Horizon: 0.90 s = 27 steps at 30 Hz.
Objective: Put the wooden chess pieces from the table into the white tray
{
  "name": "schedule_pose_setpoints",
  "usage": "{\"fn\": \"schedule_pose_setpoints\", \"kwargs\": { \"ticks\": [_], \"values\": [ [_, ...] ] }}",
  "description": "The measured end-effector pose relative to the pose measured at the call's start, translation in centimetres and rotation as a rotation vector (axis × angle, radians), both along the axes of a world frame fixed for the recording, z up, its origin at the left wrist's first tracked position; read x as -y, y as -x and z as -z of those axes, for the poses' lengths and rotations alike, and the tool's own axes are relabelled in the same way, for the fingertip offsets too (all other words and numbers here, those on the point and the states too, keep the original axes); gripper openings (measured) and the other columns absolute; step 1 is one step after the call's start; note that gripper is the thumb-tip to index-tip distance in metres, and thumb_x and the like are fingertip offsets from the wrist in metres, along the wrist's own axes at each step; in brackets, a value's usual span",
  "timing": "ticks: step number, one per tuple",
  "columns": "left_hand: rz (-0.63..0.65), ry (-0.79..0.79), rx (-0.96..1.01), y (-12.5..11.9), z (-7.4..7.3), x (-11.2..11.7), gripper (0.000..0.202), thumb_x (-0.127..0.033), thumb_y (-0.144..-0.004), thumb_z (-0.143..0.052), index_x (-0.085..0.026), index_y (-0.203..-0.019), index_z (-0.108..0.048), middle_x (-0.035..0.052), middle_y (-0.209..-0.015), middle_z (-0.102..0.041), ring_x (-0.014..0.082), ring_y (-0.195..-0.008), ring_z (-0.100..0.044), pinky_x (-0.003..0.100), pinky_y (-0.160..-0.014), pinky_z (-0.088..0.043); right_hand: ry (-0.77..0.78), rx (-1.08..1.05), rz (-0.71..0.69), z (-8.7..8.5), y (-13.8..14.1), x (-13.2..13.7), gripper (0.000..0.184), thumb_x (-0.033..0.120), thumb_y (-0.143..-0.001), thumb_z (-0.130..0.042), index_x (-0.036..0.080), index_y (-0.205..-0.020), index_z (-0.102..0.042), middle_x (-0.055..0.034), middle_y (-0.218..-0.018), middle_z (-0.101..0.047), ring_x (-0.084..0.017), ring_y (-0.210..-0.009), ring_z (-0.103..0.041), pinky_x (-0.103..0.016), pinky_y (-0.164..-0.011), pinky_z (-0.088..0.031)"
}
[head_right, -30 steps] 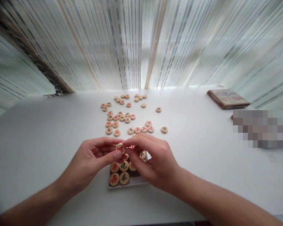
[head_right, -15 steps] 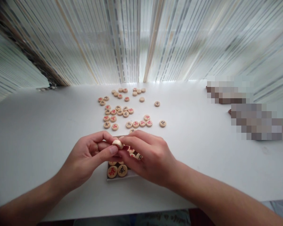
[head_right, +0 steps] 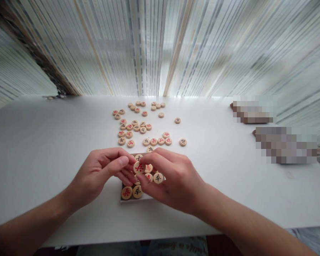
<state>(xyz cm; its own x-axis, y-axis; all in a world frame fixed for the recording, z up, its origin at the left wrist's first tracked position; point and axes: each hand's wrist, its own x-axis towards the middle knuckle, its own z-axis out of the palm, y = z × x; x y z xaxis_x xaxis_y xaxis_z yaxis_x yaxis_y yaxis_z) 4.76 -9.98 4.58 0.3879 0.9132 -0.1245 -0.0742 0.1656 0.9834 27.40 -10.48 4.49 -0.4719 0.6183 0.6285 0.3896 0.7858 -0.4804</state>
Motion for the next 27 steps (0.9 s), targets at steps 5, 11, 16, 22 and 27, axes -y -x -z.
{"fn": "schedule_pose_setpoints", "kwargs": {
  "ticks": [5, 11, 16, 22, 27],
  "values": [
    [-0.189, -0.107, -0.030, 0.3, 0.0, -0.9, 0.022, -0.034, -0.096, -0.077, -0.012, -0.095, -0.077, 0.0081, -0.077, -0.082, 0.0194, -0.057, -0.077, 0.025, -0.051, -0.065, 0.206, 0.190, -0.083, -1.2, -1.7, 0.3, 0.007, 0.016, -0.094, -0.075, 0.019, -0.098, -0.070, -0.0002, -0.078, -0.066, -0.013, -0.066, -0.059, -0.024, -0.059, -0.050],
    [-0.208, -0.182, -0.103, -0.3, 0.5, -1.2, 0.014, -0.028, -0.093, -0.079, -0.013, -0.092, -0.078, 0.0043, -0.071, -0.080, 0.0158, -0.055, -0.074, 0.021, -0.050, -0.062, 0.226, 0.235, -0.160, 0.4, -2.8, 1.1, 0.012, 0.014, -0.096, -0.072, 0.017, -0.108, -0.071, -0.0057, -0.088, -0.069, -0.019, -0.077, -0.061, -0.029, -0.068, -0.053],
    [-0.232, -0.186, -0.115, -0.4, 0.2, -1.1, 0.010, -0.023, -0.093, -0.076, -0.014, -0.091, -0.078, 0.0032, -0.069, -0.079, 0.0146, -0.054, -0.073, 0.020, -0.051, -0.061, 0.185, 0.270, -0.173, 1.1, -2.9, 1.7, 0.012, 0.015, -0.099, -0.071, 0.015, -0.112, -0.070, -0.0071, -0.089, -0.068, -0.020, -0.076, -0.058, -0.032, -0.067, -0.051],
    [-0.251, -0.192, -0.116, -0.6, 0.0, -1.2, 0.008, -0.022, -0.089, -0.080, -0.014, -0.087, -0.080, 0.0027, -0.066, -0.078, 0.0150, -0.053, -0.073, 0.019, -0.051, -0.060, 0.171, 0.300, -0.189, 1.5, -2.9, 1.8, 0.015, 0.016, -0.101, -0.070, 0.015, -0.116, -0.069, -0.0086, -0.090, -0.070, -0.022, -0.077, -0.058, -0.035, -0.066, -0.051],
    [-0.261, -0.206, -0.123, -0.7, 0.1, -1.2, 0.008, -0.021, -0.089, -0.080, -0.014, -0.085, -0.081, 0.0024, -0.066, -0.077, 0.0148, -0.054, -0.074, 0.018, -0.050, -0.059, 0.158, 0.316, -0.202, 1.9, -2.9, 1.7, 0.016, 0.016, -0.102, -0.071, 0.013, -0.117, -0.070, -0.0088, -0.090, -0.070, -0.021, -0.076, -0.056, -0.035, -0.066, -0.051]
  ]
}}
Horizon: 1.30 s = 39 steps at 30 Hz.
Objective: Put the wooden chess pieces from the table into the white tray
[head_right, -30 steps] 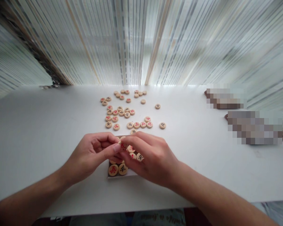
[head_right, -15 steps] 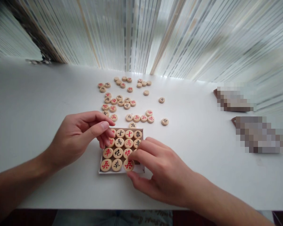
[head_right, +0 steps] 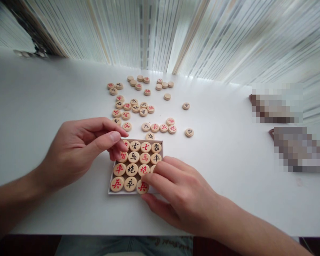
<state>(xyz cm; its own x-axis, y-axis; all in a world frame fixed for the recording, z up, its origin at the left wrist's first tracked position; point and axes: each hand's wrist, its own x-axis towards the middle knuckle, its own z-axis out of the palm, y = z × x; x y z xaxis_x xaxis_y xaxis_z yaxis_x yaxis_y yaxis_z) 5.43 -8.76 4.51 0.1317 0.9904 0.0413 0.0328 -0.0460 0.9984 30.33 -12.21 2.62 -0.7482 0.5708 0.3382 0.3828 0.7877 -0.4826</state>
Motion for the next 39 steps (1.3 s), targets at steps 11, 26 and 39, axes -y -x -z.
{"fn": "schedule_pose_setpoints", "kwargs": {
  "ticks": [11, 26, 39],
  "values": [
    [0.007, -0.033, -0.001, 0.0, 0.3, 0.0, 0.006, -0.020, -0.090, -0.079, -0.017, -0.084, -0.081, 0.0016, -0.067, -0.078, 0.0127, -0.054, -0.072, 0.017, -0.051, -0.058, -0.038, -0.001, -0.053, -1.0, -0.8, -0.2, 0.008, 0.012, -0.099, -0.072, 0.013, -0.106, -0.076, -0.0108, -0.089, -0.075, -0.021, -0.072, -0.059, -0.036, -0.062, -0.050],
    [0.040, -0.072, -0.072, 0.3, 0.4, -0.1, 0.009, -0.017, -0.092, -0.073, -0.019, -0.085, -0.078, 0.0012, -0.070, -0.078, 0.0148, -0.060, -0.075, 0.019, -0.052, -0.059, -0.202, 0.058, -0.099, -1.0, 0.2, 0.6, 0.017, 0.009, -0.100, -0.068, 0.008, -0.087, -0.078, -0.0136, -0.092, -0.080, -0.022, -0.068, -0.055, -0.040, -0.056, -0.045],
    [0.059, -0.116, -0.122, 0.4, 0.5, 0.0, 0.011, -0.018, -0.094, -0.071, -0.017, -0.086, -0.077, 0.0001, -0.068, -0.077, 0.0115, -0.056, -0.069, 0.017, -0.053, -0.058, -0.114, 0.009, -0.147, -0.8, -0.1, 0.2, 0.006, 0.007, -0.098, -0.071, 0.008, -0.096, -0.076, -0.0127, -0.103, -0.083, -0.022, -0.071, -0.053, -0.041, -0.057, -0.042]
  ]
}}
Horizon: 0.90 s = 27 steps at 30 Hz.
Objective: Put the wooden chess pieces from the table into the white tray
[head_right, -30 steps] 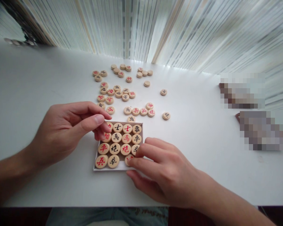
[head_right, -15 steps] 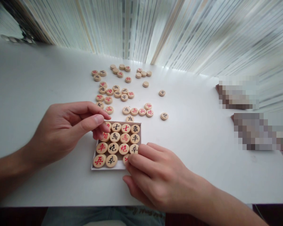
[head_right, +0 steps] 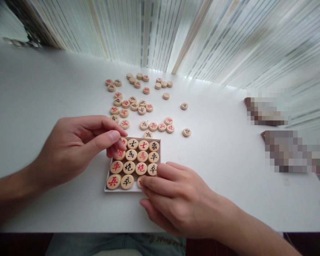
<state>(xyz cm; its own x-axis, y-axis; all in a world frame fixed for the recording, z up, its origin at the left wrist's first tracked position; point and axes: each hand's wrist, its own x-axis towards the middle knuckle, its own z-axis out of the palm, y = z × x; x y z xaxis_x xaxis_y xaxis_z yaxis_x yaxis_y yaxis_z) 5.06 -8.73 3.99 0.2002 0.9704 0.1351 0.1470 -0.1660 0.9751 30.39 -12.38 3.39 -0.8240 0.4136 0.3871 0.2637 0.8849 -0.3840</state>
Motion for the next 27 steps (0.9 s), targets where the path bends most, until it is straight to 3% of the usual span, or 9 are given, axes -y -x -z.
{"fn": "schedule_pose_setpoints", "kwargs": {
  "ticks": [7, 13, 27],
  "values": [
    [0.015, -0.008, 0.003, 0.08, 0.07, -0.02, 0.012, -0.020, -0.096, -0.071, -0.019, -0.085, -0.077, -0.0004, -0.070, -0.078, 0.0112, -0.058, -0.069, 0.017, -0.054, -0.058, 0.047, -0.006, -0.030, 0.24, 0.19, -0.44, 0.017, 0.003, -0.097, -0.071, 0.004, -0.113, -0.076, -0.0134, -0.110, -0.084, -0.023, -0.073, -0.059, -0.042, -0.058, -0.044],
    [0.015, -0.012, -0.007, -0.01, 0.11, 0.04, 0.015, -0.018, -0.096, -0.069, -0.020, -0.083, -0.077, -0.0005, -0.069, -0.078, 0.0119, -0.058, -0.070, 0.018, -0.055, -0.058, 0.006, -0.037, -0.013, 0.17, -0.05, -0.36, 0.013, 0.005, -0.096, -0.071, 0.007, -0.107, -0.077, -0.0149, -0.108, -0.085, -0.023, -0.073, -0.060, -0.042, -0.063, -0.050],
    [0.020, -0.036, -0.035, 0.10, 0.01, 0.01, 0.015, -0.018, -0.095, -0.069, -0.019, -0.083, -0.077, -0.0007, -0.070, -0.078, 0.0116, -0.059, -0.071, 0.018, -0.056, -0.058, 0.017, 0.026, -0.008, 0.17, 0.25, -0.34, 0.015, 0.008, -0.098, -0.066, 0.006, -0.110, -0.076, -0.0159, -0.104, -0.082, -0.023, -0.073, -0.060, -0.039, -0.060, -0.049]
  ]
}}
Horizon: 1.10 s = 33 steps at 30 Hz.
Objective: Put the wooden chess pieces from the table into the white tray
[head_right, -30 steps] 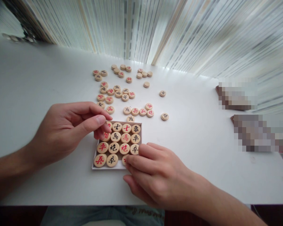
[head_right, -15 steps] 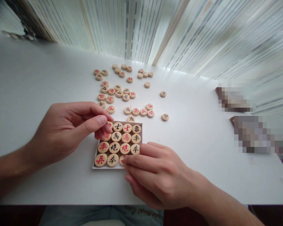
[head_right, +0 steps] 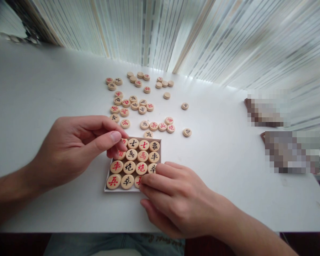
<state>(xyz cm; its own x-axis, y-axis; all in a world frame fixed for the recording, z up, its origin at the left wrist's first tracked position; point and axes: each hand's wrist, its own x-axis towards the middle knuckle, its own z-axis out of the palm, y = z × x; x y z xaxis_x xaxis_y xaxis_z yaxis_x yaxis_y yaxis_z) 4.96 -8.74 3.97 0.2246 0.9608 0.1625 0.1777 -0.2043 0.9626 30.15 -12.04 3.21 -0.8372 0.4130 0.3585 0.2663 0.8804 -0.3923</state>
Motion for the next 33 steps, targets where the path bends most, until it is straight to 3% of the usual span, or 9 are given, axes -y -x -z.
{"fn": "schedule_pose_setpoints", "kwargs": {
  "ticks": [7, 12, 19, 22, 25, 27, 33],
  "values": [
    [-0.033, 0.020, -0.019, -0.1, -0.4, 0.1, 0.013, -0.020, -0.094, -0.072, -0.018, -0.083, -0.078, 0.0007, -0.070, -0.078, 0.0137, -0.058, -0.072, 0.019, -0.054, -0.060, -0.003, -0.012, -0.005, -0.1, 0.1, 0.0, 0.016, 0.008, -0.097, -0.067, 0.005, -0.109, -0.076, -0.0162, -0.100, -0.081, -0.023, -0.071, -0.060, -0.040, -0.059, -0.049],
    [-0.033, 0.024, 0.008, 0.0, -0.6, 0.0, 0.010, -0.020, -0.093, -0.073, -0.019, -0.085, -0.078, -0.0006, -0.069, -0.078, 0.0119, -0.056, -0.072, 0.016, -0.052, -0.060, -0.046, -0.148, 0.041, 0.0, -0.1, -0.2, 0.018, 0.005, -0.092, -0.067, 0.009, -0.107, -0.076, -0.0145, -0.095, -0.082, -0.021, -0.065, -0.060, -0.038, -0.056, -0.048],
    [-0.139, -0.032, -0.055, 1.0, -0.4, -1.0, 0.013, -0.025, -0.094, -0.074, -0.019, -0.084, -0.079, -0.0001, -0.067, -0.077, 0.0128, -0.057, -0.071, 0.019, -0.055, -0.060, -0.112, -0.353, 0.230, -0.4, -0.7, -1.1, 0.013, 0.004, -0.092, -0.067, 0.012, -0.097, -0.077, -0.0121, -0.089, -0.081, -0.019, -0.072, -0.070, -0.032, -0.065, -0.058],
    [-0.180, -0.064, -0.104, 1.6, 0.0, -1.6, 0.017, -0.029, -0.096, -0.073, -0.018, -0.085, -0.079, 0.0019, -0.075, -0.080, 0.0144, -0.063, -0.072, 0.022, -0.061, -0.062, -0.097, -0.390, 0.402, -0.3, -1.4, -2.3, 0.013, 0.008, -0.097, -0.067, 0.014, -0.096, -0.078, -0.0102, -0.089, -0.081, -0.017, -0.075, -0.073, -0.027, -0.065, -0.058],
    [-0.211, -0.119, -0.176, 2.2, 0.4, -2.2, 0.019, -0.031, -0.098, -0.071, -0.018, -0.087, -0.079, 0.0024, -0.080, -0.081, 0.0166, -0.071, -0.074, 0.026, -0.070, -0.062, -0.062, -0.334, 0.652, -0.1, -2.6, -4.2, 0.014, 0.016, -0.099, -0.067, 0.017, -0.095, -0.080, -0.0049, -0.081, -0.078, -0.014, -0.062, -0.063, -0.028, -0.058, -0.050],
    [-0.224, -0.156, -0.228, 2.6, 0.6, -2.6, 0.020, -0.033, -0.099, -0.069, -0.019, -0.087, -0.078, 0.0028, -0.082, -0.081, 0.0184, -0.074, -0.074, 0.029, -0.075, -0.061, -0.001, -0.224, 0.748, -0.4, -3.4, -5.6, 0.014, 0.021, -0.098, -0.070, 0.018, -0.094, -0.083, -0.0032, -0.076, -0.077, -0.015, -0.061, -0.061, -0.029, -0.060, -0.049],
    [-0.230, -0.222, -0.291, 3.0, 0.8, -2.8, 0.022, -0.038, -0.099, -0.069, -0.021, -0.089, -0.080, 0.0036, -0.085, -0.083, 0.0217, -0.077, -0.077, 0.031, -0.078, -0.060, 0.133, -0.031, 0.728, -1.7, -3.3, -9.0, 0.013, 0.027, -0.094, -0.075, 0.018, -0.095, -0.086, -0.0051, -0.082, -0.079, -0.017, -0.068, -0.064, -0.030, -0.065, -0.048]
  ]
}}
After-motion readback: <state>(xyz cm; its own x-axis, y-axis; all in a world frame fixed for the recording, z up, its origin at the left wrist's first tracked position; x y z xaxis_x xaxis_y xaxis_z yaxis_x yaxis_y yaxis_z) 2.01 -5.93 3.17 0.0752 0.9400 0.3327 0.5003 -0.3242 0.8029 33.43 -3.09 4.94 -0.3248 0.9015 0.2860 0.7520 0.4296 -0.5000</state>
